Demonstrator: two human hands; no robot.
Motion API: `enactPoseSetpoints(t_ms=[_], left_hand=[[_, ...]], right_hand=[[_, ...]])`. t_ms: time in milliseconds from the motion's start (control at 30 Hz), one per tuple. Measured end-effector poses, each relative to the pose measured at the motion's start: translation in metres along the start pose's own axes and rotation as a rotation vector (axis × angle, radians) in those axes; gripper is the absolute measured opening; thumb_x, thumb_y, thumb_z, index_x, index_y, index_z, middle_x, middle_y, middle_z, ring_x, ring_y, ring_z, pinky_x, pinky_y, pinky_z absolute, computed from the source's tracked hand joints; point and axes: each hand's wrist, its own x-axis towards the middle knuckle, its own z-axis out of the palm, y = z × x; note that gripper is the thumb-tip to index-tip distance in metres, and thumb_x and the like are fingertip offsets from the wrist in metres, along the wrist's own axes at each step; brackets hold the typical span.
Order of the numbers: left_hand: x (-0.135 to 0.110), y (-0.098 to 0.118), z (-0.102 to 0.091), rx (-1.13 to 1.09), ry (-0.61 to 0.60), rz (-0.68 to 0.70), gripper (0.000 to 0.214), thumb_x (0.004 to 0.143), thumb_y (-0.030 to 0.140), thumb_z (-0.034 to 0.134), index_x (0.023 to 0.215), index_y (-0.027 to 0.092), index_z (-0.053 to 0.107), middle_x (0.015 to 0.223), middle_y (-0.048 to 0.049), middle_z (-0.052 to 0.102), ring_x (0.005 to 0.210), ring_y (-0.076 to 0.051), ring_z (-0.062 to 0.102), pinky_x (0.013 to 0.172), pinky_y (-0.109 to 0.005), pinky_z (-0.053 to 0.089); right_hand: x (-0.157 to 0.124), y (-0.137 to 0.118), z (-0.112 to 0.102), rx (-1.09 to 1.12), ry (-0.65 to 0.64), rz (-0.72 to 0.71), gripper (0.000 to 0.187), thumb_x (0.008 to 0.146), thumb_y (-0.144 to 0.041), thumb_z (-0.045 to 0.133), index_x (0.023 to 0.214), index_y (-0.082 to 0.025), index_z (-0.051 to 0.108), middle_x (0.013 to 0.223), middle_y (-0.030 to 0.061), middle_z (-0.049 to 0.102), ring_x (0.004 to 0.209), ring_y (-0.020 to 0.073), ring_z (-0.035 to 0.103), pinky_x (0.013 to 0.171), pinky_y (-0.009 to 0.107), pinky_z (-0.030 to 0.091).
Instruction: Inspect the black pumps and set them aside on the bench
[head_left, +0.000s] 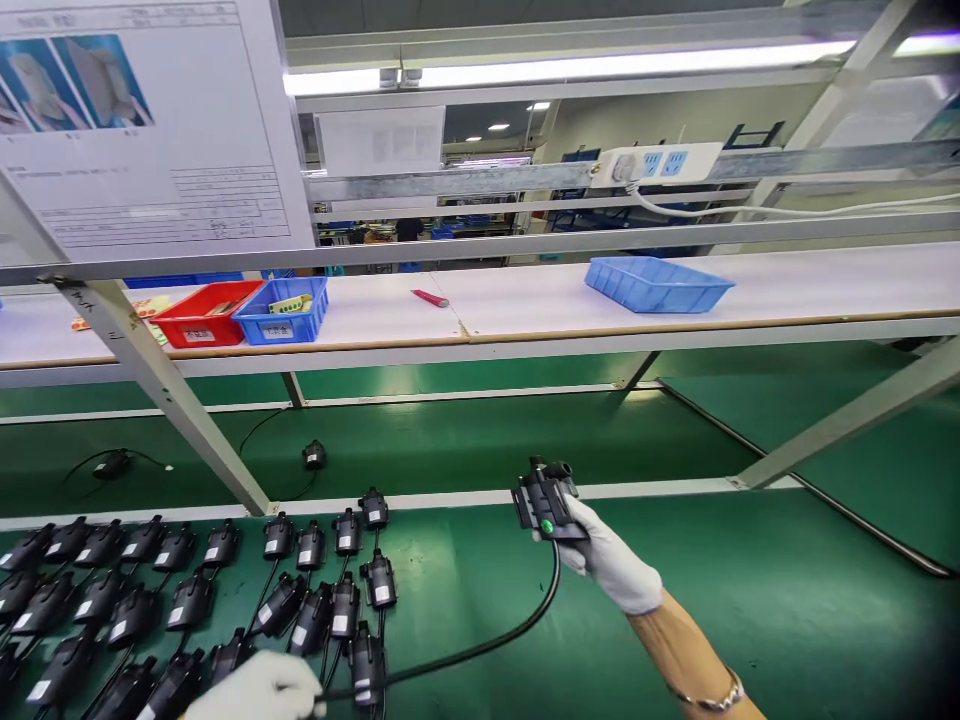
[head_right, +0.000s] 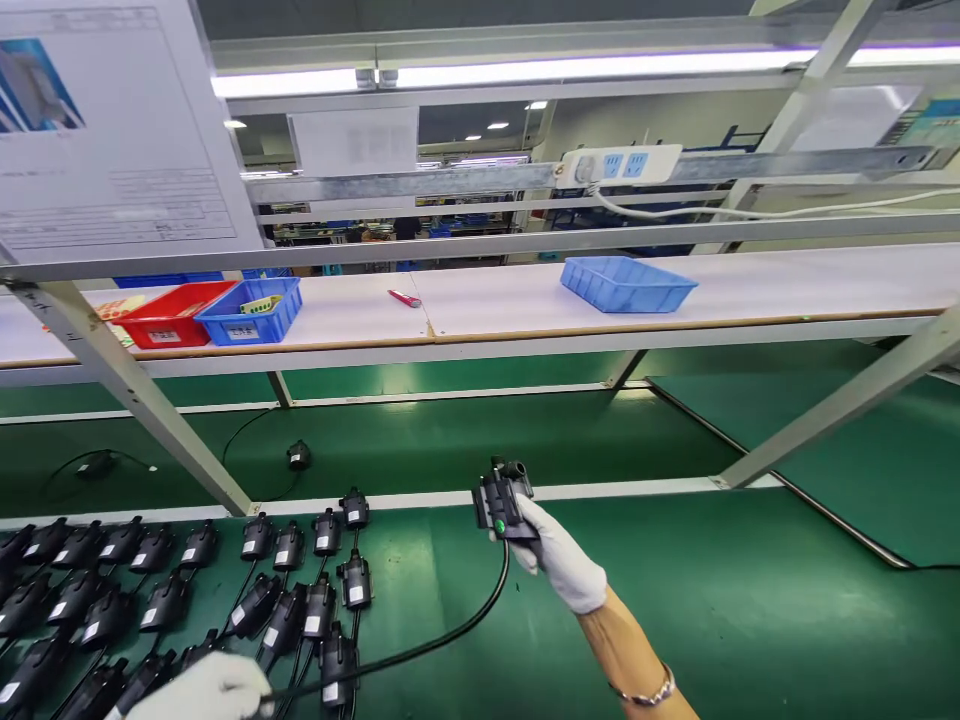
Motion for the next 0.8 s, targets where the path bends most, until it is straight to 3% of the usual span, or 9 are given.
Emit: enactPoseSetpoints(t_ms=[100,167,200,300,400,500,600,700,800], left_hand=[[0.034,0.084,-0.051,0.237,0.051,0.227,0.033,0.090,0.042,0.051,0.086,0.022,0.076,0.074,0.0021,0.064,0.068,-0.017,0.055,0.067,-0.026,0.040],[0.078,0.144,-0.076,0.598,0.108,0.521,0.032,0.094,0.034,0.049,0.086,0.025,0.078,0.087,0.0005,0.072,0.079,-0.019,0.062,0.074,-0.028,0.041],[0.106,0.172,-0.084,0.809,0.140,0.643,0.033,0.094,0.030,0.048,0.081,0.026,0.078,0.083,-0.0004,0.072,0.079,-0.020,0.062,0.074,-0.030,0.040],[0.201,0.244,-0.096,0.935,0.165,0.743,0.019,0.088,0.028,0.062,0.081,0.028,0.079,0.079,-0.0042,0.071,0.084,-0.025,0.061,0.077,-0.035,0.039],[0.297,0.287,-0.095,0.999,0.137,0.772,0.016,0.084,0.022,0.067,0.077,0.029,0.079,0.082,-0.0050,0.073,0.087,-0.025,0.061,0.078,-0.037,0.039],[0.375,0.296,-0.098,1.048,0.137,0.720,0.013,0.076,0.014,0.072,0.070,0.025,0.077,0.082,-0.0076,0.075,0.092,-0.026,0.063,0.086,-0.039,0.041],[0.428,0.272,-0.109,1.073,0.188,0.585,0.006,0.074,0.012,0.075,0.076,0.019,0.075,0.089,-0.0090,0.075,0.102,-0.028,0.064,0.101,-0.046,0.040],[0.448,0.227,-0.119,1.048,0.256,0.417,0.012,0.083,0.024,0.074,0.091,0.015,0.073,0.103,-0.0079,0.074,0.110,-0.027,0.062,0.108,-0.052,0.038],[0.428,0.170,-0.118,0.963,0.292,0.302,0.020,0.090,0.028,0.065,0.101,0.013,0.073,0.112,-0.0130,0.073,0.109,-0.029,0.063,0.102,-0.051,0.044]], right_hand=[[0.041,0.036,-0.024,-0.102,0.031,0.204,0.075,0.092,-0.083,0.025,0.069,-0.021,0.060,0.041,-0.0016,0.046,0.039,0.0172,0.046,0.051,0.033,0.046],[0.076,0.059,-0.041,-0.212,0.074,0.310,0.063,0.087,-0.081,0.042,0.072,-0.023,0.059,0.045,0.0006,0.053,0.047,0.0223,0.056,0.059,0.037,0.049],[0.095,0.070,-0.048,-0.270,0.098,0.353,0.058,0.085,-0.079,0.049,0.075,-0.023,0.060,0.052,0.0035,0.060,0.054,0.0256,0.061,0.065,0.039,0.051],[0.152,0.100,-0.065,-0.415,0.144,0.437,0.054,0.081,-0.074,0.058,0.090,-0.021,0.064,0.080,0.0139,0.075,0.079,0.0352,0.072,0.082,0.044,0.052],[0.206,0.126,-0.074,-0.487,0.150,0.487,0.063,0.084,-0.076,0.054,0.106,-0.018,0.065,0.098,0.0186,0.076,0.093,0.0376,0.074,0.087,0.044,0.052],[0.258,0.149,-0.068,-0.522,0.151,0.526,0.071,0.086,-0.078,0.050,0.120,-0.017,0.062,0.106,0.0190,0.076,0.097,0.0349,0.075,0.088,0.041,0.053],[0.309,0.166,-0.040,-0.555,0.152,0.564,0.077,0.089,-0.080,0.048,0.126,-0.014,0.060,0.113,0.0179,0.074,0.099,0.0300,0.074,0.091,0.040,0.054],[0.351,0.177,0.007,-0.597,0.134,0.604,0.069,0.095,-0.074,0.050,0.127,-0.014,0.061,0.115,0.0130,0.072,0.098,0.0244,0.072,0.092,0.043,0.055],[0.372,0.179,0.053,-0.655,0.105,0.613,0.053,0.098,-0.062,0.056,0.123,-0.015,0.064,0.115,0.0099,0.071,0.099,0.0229,0.070,0.091,0.045,0.056]])
